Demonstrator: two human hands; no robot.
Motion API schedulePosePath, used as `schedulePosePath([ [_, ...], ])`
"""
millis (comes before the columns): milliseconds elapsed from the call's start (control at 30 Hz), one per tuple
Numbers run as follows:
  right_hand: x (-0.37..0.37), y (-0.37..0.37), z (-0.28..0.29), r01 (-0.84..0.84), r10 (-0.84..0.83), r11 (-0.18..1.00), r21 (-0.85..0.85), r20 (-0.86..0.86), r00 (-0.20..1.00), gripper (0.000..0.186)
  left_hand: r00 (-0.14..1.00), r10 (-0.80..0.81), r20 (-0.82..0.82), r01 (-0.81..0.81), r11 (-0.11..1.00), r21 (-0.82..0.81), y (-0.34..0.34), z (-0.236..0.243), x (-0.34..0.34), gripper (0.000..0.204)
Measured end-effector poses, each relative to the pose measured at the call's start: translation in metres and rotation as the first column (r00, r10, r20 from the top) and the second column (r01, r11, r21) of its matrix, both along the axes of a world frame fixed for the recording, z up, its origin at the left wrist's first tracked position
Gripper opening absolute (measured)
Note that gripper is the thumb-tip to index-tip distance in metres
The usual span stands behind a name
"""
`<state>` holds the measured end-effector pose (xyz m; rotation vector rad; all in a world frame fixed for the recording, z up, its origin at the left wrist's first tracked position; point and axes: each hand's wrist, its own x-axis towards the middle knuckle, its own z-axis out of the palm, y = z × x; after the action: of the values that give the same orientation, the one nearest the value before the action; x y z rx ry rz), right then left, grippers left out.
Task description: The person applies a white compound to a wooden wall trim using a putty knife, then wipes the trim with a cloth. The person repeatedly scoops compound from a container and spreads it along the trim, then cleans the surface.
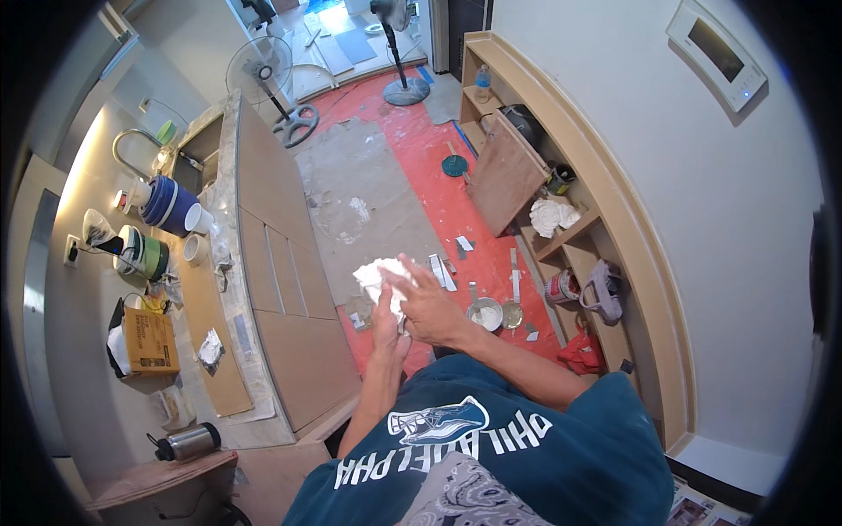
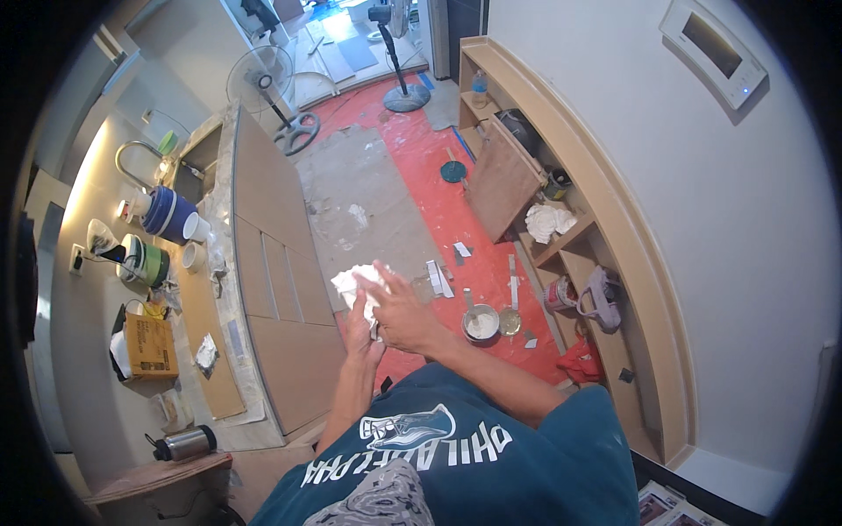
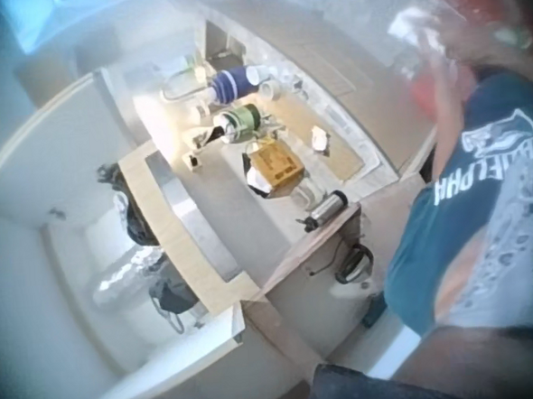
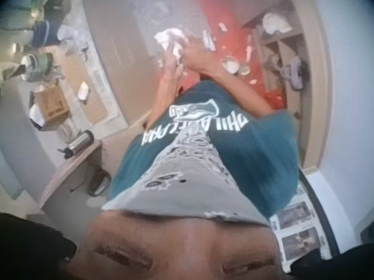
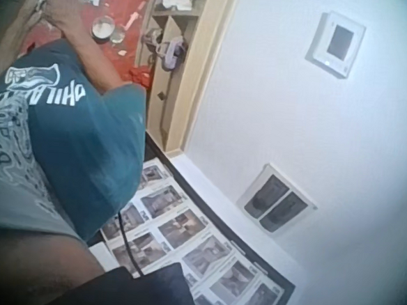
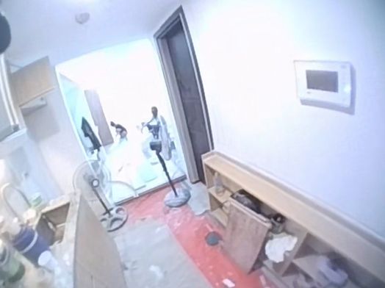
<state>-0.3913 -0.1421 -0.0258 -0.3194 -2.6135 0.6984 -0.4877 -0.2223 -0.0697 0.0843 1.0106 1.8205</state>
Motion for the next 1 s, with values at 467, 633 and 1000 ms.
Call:
schedulePosePath([
  [467,-0.096,0.170,-0.025,-0.325,0.236,0.744,-0.583,-0.226,0.945,0.023,0.737,-0.516,-0.436,0.376,0.850,-0.370,0.087,-0.006,-0.148,0.053],
  [633,-0.126,0.281,-0.019,-0.127,0.026,0.784,-0.608,-0.171,0.985,0.025,0.701,-0.608,-0.372,0.553,0.794,-0.255,0.235,0.005,-0.181,0.056],
  [1000,-0.254,0.424,0.010,0.032,-0.062,0.961,-0.273,-0.105,0.993,0.019,0.880,-0.447,0.159,0.464,0.882,-0.086,0.395,-0.013,-0.308,0.061],
])
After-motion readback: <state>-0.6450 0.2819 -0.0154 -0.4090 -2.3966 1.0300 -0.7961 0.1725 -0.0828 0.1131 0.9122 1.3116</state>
